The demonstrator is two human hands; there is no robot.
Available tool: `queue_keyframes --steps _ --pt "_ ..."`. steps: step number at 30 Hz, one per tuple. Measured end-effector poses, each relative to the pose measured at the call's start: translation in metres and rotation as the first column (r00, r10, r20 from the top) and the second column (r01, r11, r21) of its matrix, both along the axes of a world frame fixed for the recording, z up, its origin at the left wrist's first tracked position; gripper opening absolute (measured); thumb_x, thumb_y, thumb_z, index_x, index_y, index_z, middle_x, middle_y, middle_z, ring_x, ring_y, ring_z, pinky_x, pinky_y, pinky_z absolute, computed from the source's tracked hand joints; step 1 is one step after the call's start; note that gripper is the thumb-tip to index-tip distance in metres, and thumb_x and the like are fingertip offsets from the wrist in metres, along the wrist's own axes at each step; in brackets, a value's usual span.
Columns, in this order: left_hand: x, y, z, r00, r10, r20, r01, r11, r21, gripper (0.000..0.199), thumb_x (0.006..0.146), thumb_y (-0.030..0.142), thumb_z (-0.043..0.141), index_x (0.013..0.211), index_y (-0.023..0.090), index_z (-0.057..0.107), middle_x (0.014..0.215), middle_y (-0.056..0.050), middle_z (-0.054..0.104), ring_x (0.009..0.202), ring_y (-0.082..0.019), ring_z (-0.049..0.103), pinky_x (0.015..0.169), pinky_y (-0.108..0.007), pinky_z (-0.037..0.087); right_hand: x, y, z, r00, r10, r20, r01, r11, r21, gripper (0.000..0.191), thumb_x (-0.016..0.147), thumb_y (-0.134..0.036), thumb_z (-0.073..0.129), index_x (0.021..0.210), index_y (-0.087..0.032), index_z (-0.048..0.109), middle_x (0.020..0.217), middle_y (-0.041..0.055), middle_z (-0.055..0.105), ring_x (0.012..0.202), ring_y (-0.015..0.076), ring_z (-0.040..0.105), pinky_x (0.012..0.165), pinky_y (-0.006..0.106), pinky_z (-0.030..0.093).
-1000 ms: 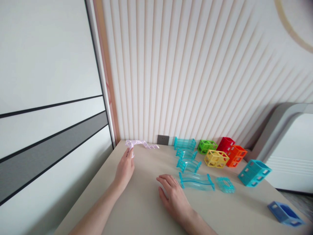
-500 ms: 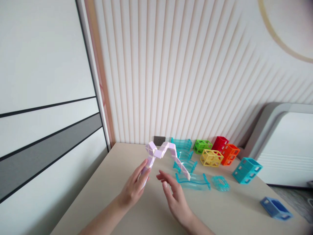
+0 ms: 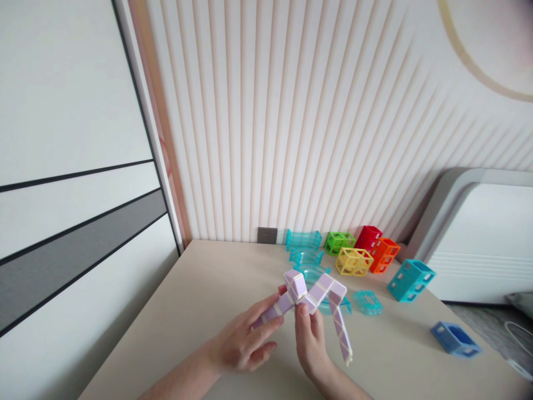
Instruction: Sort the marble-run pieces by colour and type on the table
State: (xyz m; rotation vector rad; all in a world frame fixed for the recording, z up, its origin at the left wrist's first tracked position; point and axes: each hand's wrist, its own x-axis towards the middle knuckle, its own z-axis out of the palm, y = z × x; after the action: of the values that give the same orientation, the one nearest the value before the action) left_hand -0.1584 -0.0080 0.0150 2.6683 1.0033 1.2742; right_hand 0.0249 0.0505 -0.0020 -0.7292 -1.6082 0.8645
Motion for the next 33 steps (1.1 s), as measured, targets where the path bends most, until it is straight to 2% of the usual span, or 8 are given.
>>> queue_keyframes --steps 3,8,13,16,19,23,28,33 --pt "0.004 0.000 -0.005 0.985 -0.014 0.174 0.031 0.995 -0.092 0.068 0.097 0.027 0.055 0.157 0.025 0.023 0.155 -0.024 0.038 0.143 -0.039 0.043 0.106 -0.053 0.050 0.001 -0.002 0.008 0.998 0.009 -0.065 -0.010 1.000 -0.019 0.039 0.103 -0.050 0.044 0.129 -0.026 0.061 0.117 0.0105 0.074 0.110 0.0291 0.070 0.095 0.045 0.058" --pt "0.015 0.000 -0.007 0.858 0.119 0.501 0.082 0.929 -0.360 0.059 0.097 0.038 0.058 0.148 0.024 0.033 0.123 -0.016 0.064 0.101 -0.026 0.069 0.084 -0.036 0.058 0.004 -0.007 0.029 0.979 0.131 0.154 -0.160 0.968 0.192 0.039 0.102 -0.044 0.048 0.134 -0.024 0.059 0.130 0.0139 0.066 0.121 0.0309 0.063 0.100 0.046 0.054" --pt "0.016 0.000 -0.005 0.867 0.161 0.471 0.083 0.886 -0.457 0.037 0.099 0.043 0.054 0.130 0.022 0.051 0.089 -0.006 0.068 0.071 -0.018 0.062 0.065 -0.028 0.050 0.006 -0.010 0.031 0.944 0.136 0.301 -0.227 0.930 0.290 0.050 0.101 -0.045 0.049 0.147 -0.024 0.047 0.141 0.0168 0.057 0.131 0.0329 0.056 0.105 0.048 0.051" --pt "0.017 -0.001 -0.005 0.839 0.172 0.516 0.128 0.859 -0.495 0.040 0.101 0.043 0.050 0.135 0.022 0.046 0.083 -0.003 0.064 0.063 -0.014 0.058 0.059 -0.025 0.046 0.000 -0.011 0.028 0.970 0.118 0.214 -0.166 0.961 0.220 0.051 0.101 -0.045 0.051 0.147 -0.026 0.045 0.143 0.0157 0.056 0.130 0.0310 0.056 0.104 0.046 0.052" --pt "0.020 0.000 -0.001 0.791 0.198 0.579 0.174 0.834 -0.523 0.040 0.103 0.046 0.044 0.135 0.021 0.044 0.075 0.000 0.058 0.057 -0.012 0.053 0.055 -0.023 0.044 -0.013 -0.009 0.039 0.990 0.123 0.073 -0.132 0.983 0.129 0.041 0.097 -0.043 0.059 0.135 -0.026 0.055 0.135 0.0132 0.061 0.124 0.0288 0.060 0.101 0.043 0.054" --pt "0.019 0.010 0.028 0.738 0.250 0.627 0.151 0.844 -0.514 0.038 0.103 0.052 0.041 0.120 0.020 0.051 0.064 0.005 0.047 0.053 -0.010 0.043 0.052 -0.023 0.037 -0.034 -0.001 0.079 0.986 0.166 -0.019 -0.165 0.986 0.031 0.034 0.092 -0.040 0.068 0.121 -0.022 0.063 0.129 0.0124 0.065 0.119 0.0287 0.062 0.102 0.043 0.052" --pt "0.015 0.037 0.090 0.683 0.256 0.684 0.227 0.816 -0.532 0.045 0.101 0.057 0.041 0.127 0.019 0.046 0.058 0.010 0.037 0.044 -0.009 0.034 0.042 -0.020 0.028 -0.052 0.027 0.134 0.969 0.182 -0.168 -0.200 0.975 -0.099 0.040 0.091 -0.047 0.067 0.119 -0.017 0.066 0.121 0.0126 0.071 0.112 0.0286 0.065 0.097 0.043 0.052" --pt "0.008 0.057 0.137 0.714 0.234 0.660 0.260 0.786 -0.560 0.044 0.099 0.058 0.047 0.121 0.021 0.048 0.061 0.011 0.037 0.042 -0.007 0.036 0.039 -0.019 0.029 -0.059 0.057 0.156 0.905 0.222 -0.363 -0.280 0.953 -0.115 0.033 0.091 -0.047 0.069 0.105 -0.017 0.072 0.101 0.0077 0.075 0.101 0.0238 0.068 0.092 0.037 0.052"
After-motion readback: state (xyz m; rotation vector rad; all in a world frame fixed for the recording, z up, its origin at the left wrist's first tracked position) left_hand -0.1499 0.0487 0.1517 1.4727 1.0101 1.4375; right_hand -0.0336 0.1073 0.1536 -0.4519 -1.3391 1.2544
